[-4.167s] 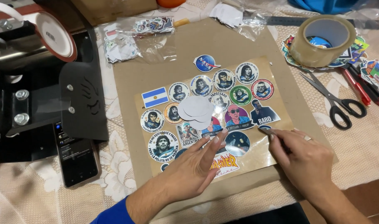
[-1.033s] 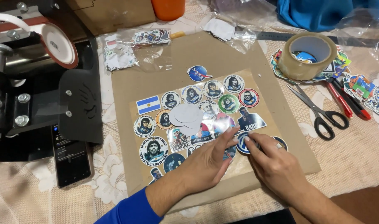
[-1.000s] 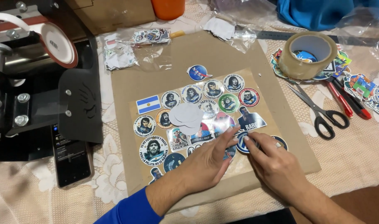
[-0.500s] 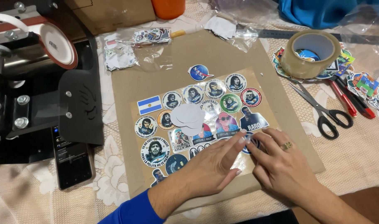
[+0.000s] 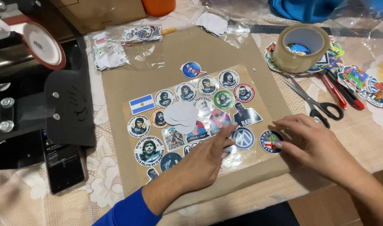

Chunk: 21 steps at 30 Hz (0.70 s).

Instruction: Arranging various stickers on a cardboard sheet and applying transfer tape, using scissors for trimming.

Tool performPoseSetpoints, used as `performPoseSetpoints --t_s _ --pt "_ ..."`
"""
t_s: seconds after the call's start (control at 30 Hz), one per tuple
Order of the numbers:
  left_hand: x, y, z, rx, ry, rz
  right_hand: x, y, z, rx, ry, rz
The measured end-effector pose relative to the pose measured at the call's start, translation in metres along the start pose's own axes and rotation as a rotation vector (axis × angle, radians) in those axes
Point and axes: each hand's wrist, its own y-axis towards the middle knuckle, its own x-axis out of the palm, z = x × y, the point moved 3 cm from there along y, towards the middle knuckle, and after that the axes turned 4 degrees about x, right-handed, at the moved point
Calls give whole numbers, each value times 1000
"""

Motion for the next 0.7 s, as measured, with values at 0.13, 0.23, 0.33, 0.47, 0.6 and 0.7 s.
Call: performPoseSetpoints --t_s 0.13,0.23,0.33,0.47,0.6,0.7 --pt "-12 9 12 -24 -23 -40 2 11 1 -3 -104 -168" --pt "-12 27 23 135 114 -48 6 25 -7 109 -229 -299" --pt "1 56 18 -8 183 -190 3 38 -20 254 -339 -431" --pt "24 78 -9 103 131 -159 2 41 -19 270 -393 -452" --pt "31 76 -32 59 77 -128 -4 35 -21 238 -349 -441" --pt "20 82 -18 -36 43 -209 -14 27 -19 322 12 -349"
